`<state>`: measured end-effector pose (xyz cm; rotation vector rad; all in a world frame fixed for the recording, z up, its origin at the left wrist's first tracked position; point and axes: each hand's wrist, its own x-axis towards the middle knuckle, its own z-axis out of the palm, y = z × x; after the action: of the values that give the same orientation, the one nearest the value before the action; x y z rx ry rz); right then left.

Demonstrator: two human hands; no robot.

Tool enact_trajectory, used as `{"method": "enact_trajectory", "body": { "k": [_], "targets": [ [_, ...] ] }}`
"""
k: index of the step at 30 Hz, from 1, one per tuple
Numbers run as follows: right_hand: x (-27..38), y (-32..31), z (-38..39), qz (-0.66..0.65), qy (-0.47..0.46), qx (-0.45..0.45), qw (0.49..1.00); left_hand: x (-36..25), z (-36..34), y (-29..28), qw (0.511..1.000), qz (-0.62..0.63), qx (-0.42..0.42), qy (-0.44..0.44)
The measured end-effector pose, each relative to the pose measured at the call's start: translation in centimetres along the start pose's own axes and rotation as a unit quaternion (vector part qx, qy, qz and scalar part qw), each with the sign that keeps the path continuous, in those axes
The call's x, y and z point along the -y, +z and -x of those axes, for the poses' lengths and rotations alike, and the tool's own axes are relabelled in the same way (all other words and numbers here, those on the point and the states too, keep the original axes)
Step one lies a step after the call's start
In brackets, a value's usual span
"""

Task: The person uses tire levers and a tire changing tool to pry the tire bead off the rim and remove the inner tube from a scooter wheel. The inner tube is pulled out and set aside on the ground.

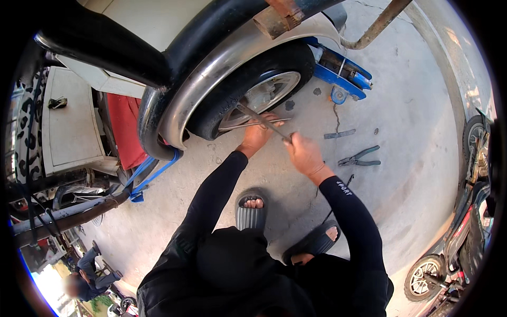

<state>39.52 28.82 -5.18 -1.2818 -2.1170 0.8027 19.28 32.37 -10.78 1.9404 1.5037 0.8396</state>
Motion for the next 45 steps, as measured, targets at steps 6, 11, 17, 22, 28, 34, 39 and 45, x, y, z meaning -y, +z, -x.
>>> {"method": "enact_trajectory", "body": {
  "k": [6, 11, 17, 22, 28, 34, 39, 45],
  "targets": [
    [-3.8, -10.4, -11.4, 0.228, -0.107, 0.065, 0.966, -1.8, -0.6, 0.3, 0.998, -0.064, -0.024, 0.002],
    [-1.9, -15.7, -12.2, 0.481, -0.165, -0.016, 0.861, -1.4, 0.2, 0.5, 0.994, -0.022, -0.01, -0.103],
    [1.2, -30.5, -10.3, 0.631, -0.196, -0.041, 0.749, -2.2, -0.6, 0.1, 0.991, -0.073, 0.052, -0.1],
    [8.5, -31.5, -5.0, 0.479, -0.08, 0.043, 0.873, -3.0, 0.5, -1.2, 0.996, -0.016, 0.037, -0.076],
    [13.6, -30.7, -4.4, 0.342, 0.01, 0.053, 0.938, -4.5, 1.7, -2.6, 0.988, 0.047, -0.023, -0.144],
    [15.1, -31.7, -5.7, 0.332, -0.016, 0.089, 0.939, -4.6, 1.6, -3.4, 0.967, -0.049, -0.024, -0.248],
    [15.4, -31.4, -5.8, 0.336, -0.069, 0.055, 0.938, -5.0, 1.4, -3.3, 0.968, -0.058, -0.034, -0.242],
    [17.0, -30.5, -9.0, 0.337, 0.016, 0.169, 0.926, -3.5, 1.6, -2.4, 0.979, -0.064, -0.056, -0.186]
  ]
}}
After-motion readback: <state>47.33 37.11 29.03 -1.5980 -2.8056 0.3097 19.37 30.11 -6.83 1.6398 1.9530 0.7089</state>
